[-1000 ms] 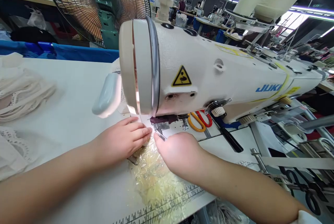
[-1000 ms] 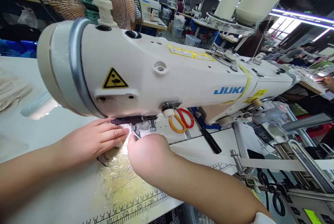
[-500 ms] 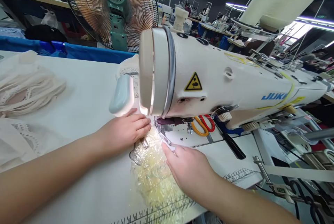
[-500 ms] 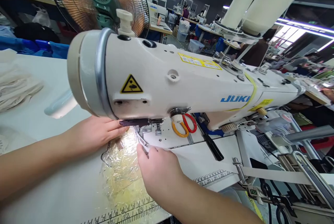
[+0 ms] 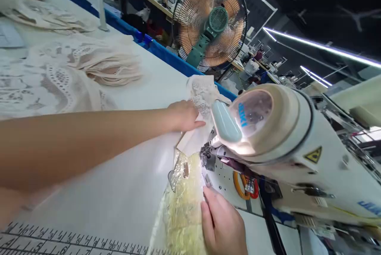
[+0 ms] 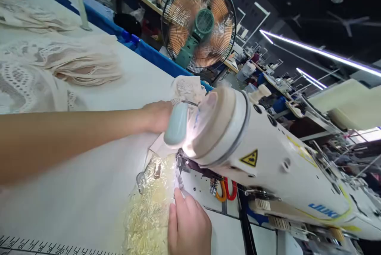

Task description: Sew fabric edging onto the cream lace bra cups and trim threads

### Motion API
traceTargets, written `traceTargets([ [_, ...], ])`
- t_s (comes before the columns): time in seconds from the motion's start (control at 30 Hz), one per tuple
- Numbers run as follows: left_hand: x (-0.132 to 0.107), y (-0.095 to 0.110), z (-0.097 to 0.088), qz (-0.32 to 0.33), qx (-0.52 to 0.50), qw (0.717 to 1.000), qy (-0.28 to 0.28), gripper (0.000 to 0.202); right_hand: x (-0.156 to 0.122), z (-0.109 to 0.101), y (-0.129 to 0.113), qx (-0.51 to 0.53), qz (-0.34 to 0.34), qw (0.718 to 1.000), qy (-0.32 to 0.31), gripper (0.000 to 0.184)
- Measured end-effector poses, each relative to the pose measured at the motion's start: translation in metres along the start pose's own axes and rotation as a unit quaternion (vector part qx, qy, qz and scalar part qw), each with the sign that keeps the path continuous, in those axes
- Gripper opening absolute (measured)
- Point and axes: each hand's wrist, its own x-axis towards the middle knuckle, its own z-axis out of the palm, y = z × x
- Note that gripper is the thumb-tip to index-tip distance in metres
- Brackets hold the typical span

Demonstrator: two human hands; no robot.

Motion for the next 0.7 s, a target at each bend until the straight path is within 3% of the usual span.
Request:
traceTargets([
  [0.13,0.028,-0.01,0.003,-0.01,0.005,1.0,-0.016,0.066,-0.004,0.004,0.0,0.016,0.008,1.0,0.008,0.039],
  [0.23,0.013,-0.014,0.0,-0.027,0.038,0.999,0.004,0.071,-0.004,0.002,-0.002,0.019,0.015,1.0,0.006,0.037],
  [0.3,-0.019,-0.018,-0.009,-0.02,0.077,0.997,0.017,0.056,-0.003,-0.001,-0.004,0.023,0.029,0.999,-0.012,0.037],
  [0.4,-0.089,-0.034,-0.027,-0.034,0.154,0.987,0.015,0.027,-0.001,-0.006,-0.008,0.027,0.052,0.997,-0.041,0.038],
  [0.47,-0.137,-0.056,-0.035,-0.095,0.211,0.972,0.036,0.027,-0.001,-0.007,-0.011,0.024,0.062,0.997,-0.048,0.038],
  [0.53,-0.177,-0.088,-0.036,-0.2,0.283,0.933,0.097,0.026,-0.001,-0.008,-0.013,0.017,0.07,0.996,-0.051,0.038],
  [0.6,-0.203,-0.124,-0.033,-0.204,0.288,0.916,0.189,0.049,-0.001,-0.008,-0.015,0.009,0.073,0.996,-0.053,0.038],
  [0.7,-0.222,-0.164,-0.03,-0.203,0.185,0.936,0.219,0.082,0.0,-0.011,-0.019,-0.007,0.074,0.996,-0.058,0.039],
])
